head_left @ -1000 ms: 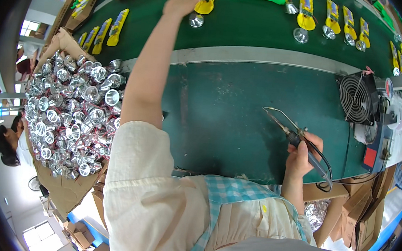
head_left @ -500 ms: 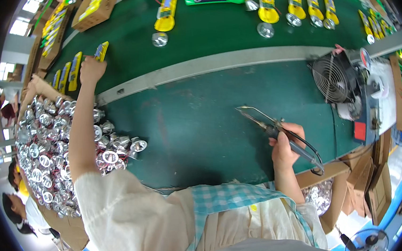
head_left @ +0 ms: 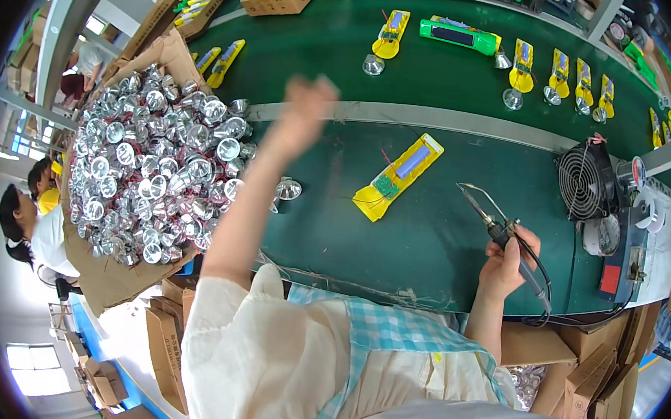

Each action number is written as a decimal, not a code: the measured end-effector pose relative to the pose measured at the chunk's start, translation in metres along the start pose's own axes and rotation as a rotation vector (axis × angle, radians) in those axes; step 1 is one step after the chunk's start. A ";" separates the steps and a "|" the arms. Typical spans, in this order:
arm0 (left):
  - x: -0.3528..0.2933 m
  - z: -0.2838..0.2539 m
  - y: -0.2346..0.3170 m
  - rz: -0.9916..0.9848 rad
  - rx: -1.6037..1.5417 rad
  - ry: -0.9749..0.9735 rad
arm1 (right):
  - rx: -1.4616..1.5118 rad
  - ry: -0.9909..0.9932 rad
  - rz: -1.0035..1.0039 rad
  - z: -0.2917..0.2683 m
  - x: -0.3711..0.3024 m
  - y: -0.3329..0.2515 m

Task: The person solders wires from reflector heads onto flashlight circuit boards using a soldering iron, places the assembled flashlights onto a conveyor belt, and fastens an apron strap.

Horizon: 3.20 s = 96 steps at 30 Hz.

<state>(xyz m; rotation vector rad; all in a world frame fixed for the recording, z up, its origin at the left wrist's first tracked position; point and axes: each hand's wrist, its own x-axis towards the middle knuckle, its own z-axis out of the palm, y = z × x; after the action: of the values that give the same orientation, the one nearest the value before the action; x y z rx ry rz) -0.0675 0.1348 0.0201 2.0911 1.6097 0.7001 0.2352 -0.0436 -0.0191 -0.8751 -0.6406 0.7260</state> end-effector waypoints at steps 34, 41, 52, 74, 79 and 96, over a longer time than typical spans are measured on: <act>-0.019 -0.088 0.025 -0.359 -0.758 0.378 | 0.068 -0.073 0.113 -0.007 -0.006 -0.013; 0.042 -0.118 -0.137 -0.923 -0.765 0.270 | 0.024 -0.091 0.191 0.002 -0.003 -0.004; -0.067 0.000 -0.003 -0.327 -0.175 -0.037 | 0.009 0.041 0.133 0.005 0.000 -0.001; -0.104 -0.045 -0.020 -0.095 0.651 0.208 | -0.087 0.010 0.134 0.008 0.002 0.002; -0.103 -0.020 -0.080 -0.129 0.985 -0.149 | -0.113 0.012 0.294 -0.002 0.002 -0.005; -0.098 0.086 0.077 0.364 0.127 -0.160 | -0.067 0.045 0.238 -0.001 0.000 -0.008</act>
<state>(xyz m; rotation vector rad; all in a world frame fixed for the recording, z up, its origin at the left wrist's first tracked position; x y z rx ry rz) 0.0238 0.0189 -0.0160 2.4972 1.2296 0.5344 0.2380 -0.0477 -0.0128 -1.0377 -0.5280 0.9003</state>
